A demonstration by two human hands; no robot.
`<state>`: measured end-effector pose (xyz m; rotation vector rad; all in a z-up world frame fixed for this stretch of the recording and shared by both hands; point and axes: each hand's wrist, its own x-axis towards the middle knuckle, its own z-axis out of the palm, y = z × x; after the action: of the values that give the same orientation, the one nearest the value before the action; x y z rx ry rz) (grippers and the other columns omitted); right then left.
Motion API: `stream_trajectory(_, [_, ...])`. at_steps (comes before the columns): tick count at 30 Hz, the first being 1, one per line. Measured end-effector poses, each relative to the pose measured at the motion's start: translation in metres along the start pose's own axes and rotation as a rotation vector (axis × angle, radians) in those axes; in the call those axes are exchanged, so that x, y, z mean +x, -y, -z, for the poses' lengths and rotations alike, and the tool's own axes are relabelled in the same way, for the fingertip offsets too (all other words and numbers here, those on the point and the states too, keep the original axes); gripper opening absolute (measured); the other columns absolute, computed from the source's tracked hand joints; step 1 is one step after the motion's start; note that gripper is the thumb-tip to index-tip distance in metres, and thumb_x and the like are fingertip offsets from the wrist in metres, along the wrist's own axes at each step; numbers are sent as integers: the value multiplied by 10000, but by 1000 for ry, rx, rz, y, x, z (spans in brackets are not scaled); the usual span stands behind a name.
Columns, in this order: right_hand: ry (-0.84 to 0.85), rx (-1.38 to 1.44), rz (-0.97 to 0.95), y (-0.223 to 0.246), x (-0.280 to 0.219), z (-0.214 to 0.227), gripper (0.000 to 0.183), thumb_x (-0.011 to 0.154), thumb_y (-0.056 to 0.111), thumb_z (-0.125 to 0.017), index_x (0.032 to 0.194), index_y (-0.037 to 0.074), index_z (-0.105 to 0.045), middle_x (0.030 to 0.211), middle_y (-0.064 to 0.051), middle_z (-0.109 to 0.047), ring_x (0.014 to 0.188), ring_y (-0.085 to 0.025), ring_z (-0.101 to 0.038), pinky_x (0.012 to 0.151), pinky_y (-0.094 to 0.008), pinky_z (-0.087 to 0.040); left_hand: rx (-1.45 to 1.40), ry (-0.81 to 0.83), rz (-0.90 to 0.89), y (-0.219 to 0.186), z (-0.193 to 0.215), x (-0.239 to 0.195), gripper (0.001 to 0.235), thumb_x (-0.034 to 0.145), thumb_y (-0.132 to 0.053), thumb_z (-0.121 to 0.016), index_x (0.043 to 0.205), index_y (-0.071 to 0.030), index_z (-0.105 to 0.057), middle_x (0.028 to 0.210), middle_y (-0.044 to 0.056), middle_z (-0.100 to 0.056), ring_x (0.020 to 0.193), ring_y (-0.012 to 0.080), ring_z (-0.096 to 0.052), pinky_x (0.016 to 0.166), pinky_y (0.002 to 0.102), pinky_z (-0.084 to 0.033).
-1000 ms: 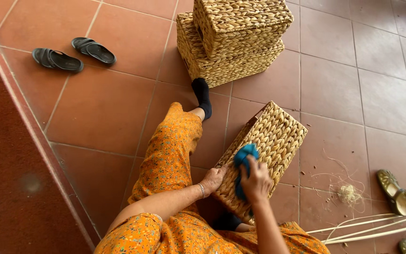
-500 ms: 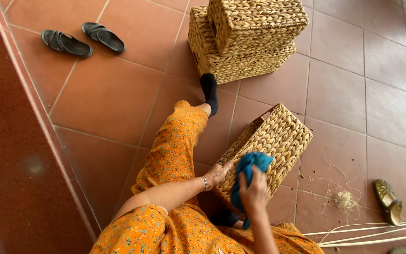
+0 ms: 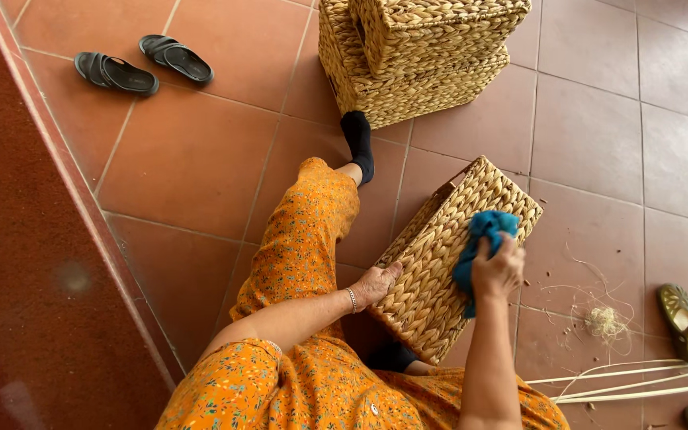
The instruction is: The person sits on a tiled floor and wipes the exterior and interior of woven baskets with a blue cloth. They rotate the basket to clean all sides and occasionally use scissors to trim loose fibers.
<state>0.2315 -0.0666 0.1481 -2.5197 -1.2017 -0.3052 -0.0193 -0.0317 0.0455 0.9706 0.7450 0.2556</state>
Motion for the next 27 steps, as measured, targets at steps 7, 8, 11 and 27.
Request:
stream_trajectory(7, [17,-4,-23,10,-11,17,505,1005,450,-686,1345,85,-602,1161,-219,-638,1002,-408,-671,809,-515,-555,-113,69,-42,-2,3,-1,765,1001,-660,-401,1158,32,-688,1040,102,-773,958,136,-737,909,306,-593])
stream_trajectory(8, [78,4,-26,18,-29,26,519,990,445,-674,1348,77,-596,1169,-209,-644,995,-398,-681,813,-508,-561,-106,53,-28,-3,4,-2,737,1006,-645,-397,1181,11,-685,1066,96,-768,981,133,-728,924,299,-579])
stream_trajectory(11, [191,16,35,39,-89,54,567,942,447,-666,1337,47,-592,1142,-201,-665,955,-380,-696,798,-497,-572,-81,-2,-40,-8,2,-1,657,1016,-600,-414,1258,-41,-660,1154,82,-744,1062,130,-689,976,293,-534])
stream_trajectory(27, [579,941,70,46,-101,163,695,737,209,-838,1378,103,-589,1234,-121,-683,1049,-231,-708,821,-369,-636,247,201,-658,-72,-36,-52,697,986,-580,-563,1482,-111,-423,1354,130,-586,1293,252,-556,1130,423,-459])
